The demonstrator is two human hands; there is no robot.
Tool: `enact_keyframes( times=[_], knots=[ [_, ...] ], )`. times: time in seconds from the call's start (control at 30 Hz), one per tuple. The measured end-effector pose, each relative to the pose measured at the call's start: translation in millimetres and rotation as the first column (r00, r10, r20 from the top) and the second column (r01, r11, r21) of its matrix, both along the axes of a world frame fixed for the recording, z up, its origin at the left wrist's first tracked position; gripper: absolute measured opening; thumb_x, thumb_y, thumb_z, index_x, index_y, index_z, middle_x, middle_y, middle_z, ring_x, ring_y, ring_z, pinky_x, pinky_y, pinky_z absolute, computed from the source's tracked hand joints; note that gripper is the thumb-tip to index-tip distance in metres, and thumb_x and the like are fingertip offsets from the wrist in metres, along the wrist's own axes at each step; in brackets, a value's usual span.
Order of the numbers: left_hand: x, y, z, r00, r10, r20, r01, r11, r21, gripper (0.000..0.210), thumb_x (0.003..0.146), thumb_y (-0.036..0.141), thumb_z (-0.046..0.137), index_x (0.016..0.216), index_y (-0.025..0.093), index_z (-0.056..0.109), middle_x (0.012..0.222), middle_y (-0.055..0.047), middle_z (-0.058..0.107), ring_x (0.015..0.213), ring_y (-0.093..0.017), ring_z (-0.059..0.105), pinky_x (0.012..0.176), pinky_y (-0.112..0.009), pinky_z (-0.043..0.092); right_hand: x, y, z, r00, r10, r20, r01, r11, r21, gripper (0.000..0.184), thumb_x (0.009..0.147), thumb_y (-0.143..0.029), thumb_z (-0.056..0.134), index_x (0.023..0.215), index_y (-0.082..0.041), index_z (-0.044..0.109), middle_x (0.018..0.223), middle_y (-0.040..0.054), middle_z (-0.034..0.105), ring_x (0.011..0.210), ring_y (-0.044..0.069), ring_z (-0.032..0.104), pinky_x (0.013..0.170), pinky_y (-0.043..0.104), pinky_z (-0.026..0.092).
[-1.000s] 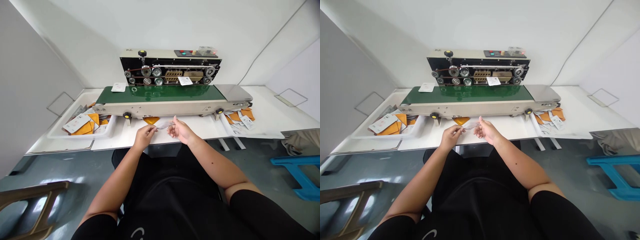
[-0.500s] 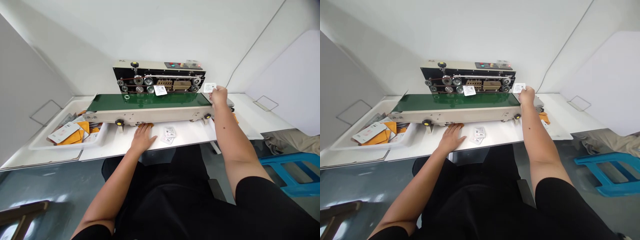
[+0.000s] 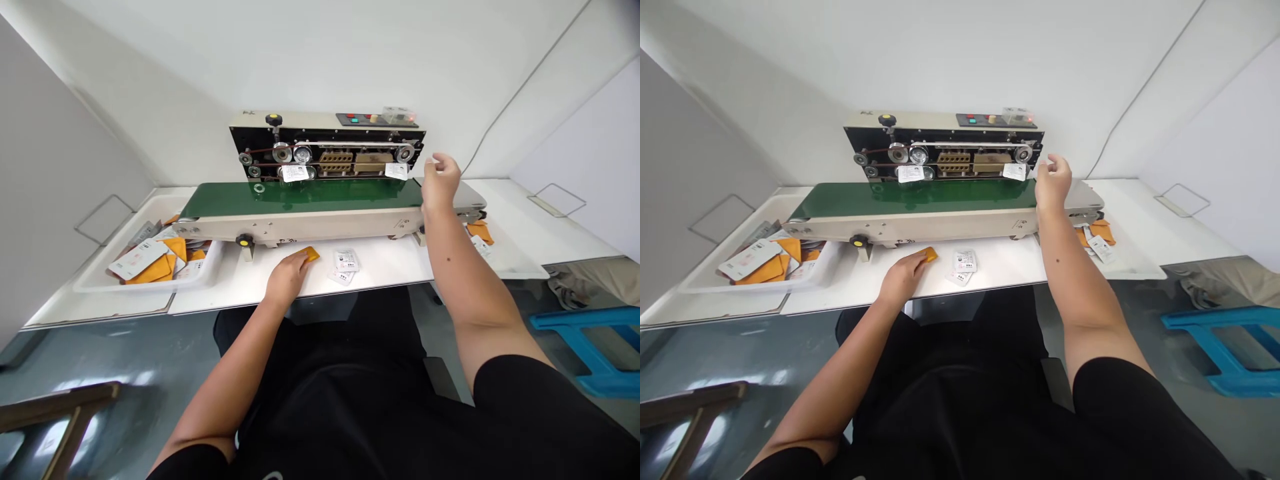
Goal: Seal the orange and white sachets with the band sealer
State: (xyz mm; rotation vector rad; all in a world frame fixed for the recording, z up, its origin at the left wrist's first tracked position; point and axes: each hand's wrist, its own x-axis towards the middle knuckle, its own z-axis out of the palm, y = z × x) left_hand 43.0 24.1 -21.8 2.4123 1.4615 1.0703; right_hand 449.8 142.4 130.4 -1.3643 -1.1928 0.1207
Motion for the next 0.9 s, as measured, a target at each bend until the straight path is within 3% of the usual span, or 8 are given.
enact_keyframes(
  times=[0.1,0.2,0.27,0.37,0.43,0.67,0.8,0.9],
  knots=[
    [-5.1,-12.2,7.0,0.977,0.097,0.189,-0.106,0.994,0.038,0.033,0.111,0.037,0.045,0.109,0.022,0.074,0.106,-0.01,0.075,0.102,-0.025,0.071,0.096,-0.039,0.059,-43.5,-49.2,-21.2,0.999,-0.047,-0.001,0.047,0.993,0.112,0.036,0.103,-0.03,0.051,0.132,-0.015,0.064,0.116,0.0115,0.066,0.099,0.018,0.064,0.098,0.038,0.054],
    [-10.8,-17.4,12.3,0.905,0.193,0.38,-0.174,0.981,-0.083,0.031,0.111,0.042,0.046,0.105,0.021,0.069,0.09,-0.006,0.072,0.08,-0.02,0.069,0.075,-0.032,0.058,-106.9,-105.0,-58.3,0.96,0.281,0.006,-0.28,0.958,-0.062,0.029,0.097,-0.036,0.062,0.12,-0.021,0.073,0.107,0.0076,0.071,0.093,0.019,0.067,0.09,0.038,0.058],
    [-13.1,-16.5,12.2,0.866,0.191,0.462,-0.122,0.977,-0.176,0.028,0.11,0.044,0.047,0.107,0.022,0.064,0.088,-0.003,0.072,0.072,-0.017,0.067,0.068,-0.029,0.055,-148.4,-132.7,-85.6,0.849,0.52,-0.096,-0.525,0.807,-0.272,0.035,0.091,-0.038,0.071,0.122,-0.023,0.074,0.106,0.0067,0.074,0.085,0.018,0.067,0.079,0.035,0.059],
    [-14.1,-14.0,8.0,0.862,0.089,0.499,0.031,0.974,-0.226,0.026,0.109,0.047,0.049,0.11,0.023,0.058,0.088,-0.002,0.072,0.073,-0.017,0.069,0.07,-0.029,0.055,-193.3,-148.1,-115.2,0.686,0.654,-0.319,-0.719,0.542,-0.434,0.039,0.088,-0.042,0.075,0.123,-0.024,0.072,0.109,0.0066,0.075,0.073,0.015,0.065,0.061,0.029,0.055],
    [-14.4,-13.6,5.5,0.865,0.027,0.501,0.115,0.961,-0.25,0.026,0.108,0.049,0.052,0.111,0.024,0.057,0.086,-0.002,0.073,0.074,-0.017,0.07,0.071,-0.029,0.055,-204.7,-144.0,-120.4,0.638,0.661,-0.395,-0.762,0.47,-0.445,0.027,0.09,-0.043,0.071,0.107,-0.022,0.072,0.098,0.0054,0.075,0.065,0.013,0.062,0.055,0.026,0.051],
    [-14.2,-18.0,11.2,0.828,-0.123,0.547,0.283,0.934,-0.218,0.034,0.099,0.043,0.068,0.124,0.022,0.06,0.088,-0.003,0.075,0.078,-0.016,0.068,0.073,-0.027,0.053,-166.3,-130.8,-88.9,0.712,0.629,-0.311,-0.7,0.607,-0.377,0.023,0.09,-0.043,0.071,0.089,-0.021,0.069,0.076,0.0008,0.071,0.058,0.012,0.059,0.056,0.025,0.048],
    [-12.7,-22.7,15.6,0.883,-0.162,0.441,0.256,0.953,-0.162,0.033,0.096,0.039,0.073,0.124,0.021,0.073,0.073,0.002,0.072,0.062,-0.014,0.065,0.065,-0.025,0.053,-166.9,-145.0,-99.0,0.713,0.653,-0.257,-0.688,0.581,-0.435,0.029,0.088,-0.048,0.075,0.097,-0.021,0.076,0.08,0.0033,0.075,0.065,0.015,0.065,0.061,0.028,0.053],
    [-12.5,-24.4,12.8,0.909,-0.079,0.408,0.117,0.991,-0.069,0.022,0.099,0.034,0.067,0.108,0.021,0.082,0.082,-0.003,0.08,0.071,-0.017,0.074,0.071,-0.029,0.06,-178.2,-152.9,-110.6,0.686,0.564,-0.461,-0.724,0.59,-0.356,0.045,0.09,-0.062,0.072,0.11,-0.021,0.074,0.088,0.0064,0.077,0.069,0.016,0.068,0.061,0.027,0.055]
  ],
)
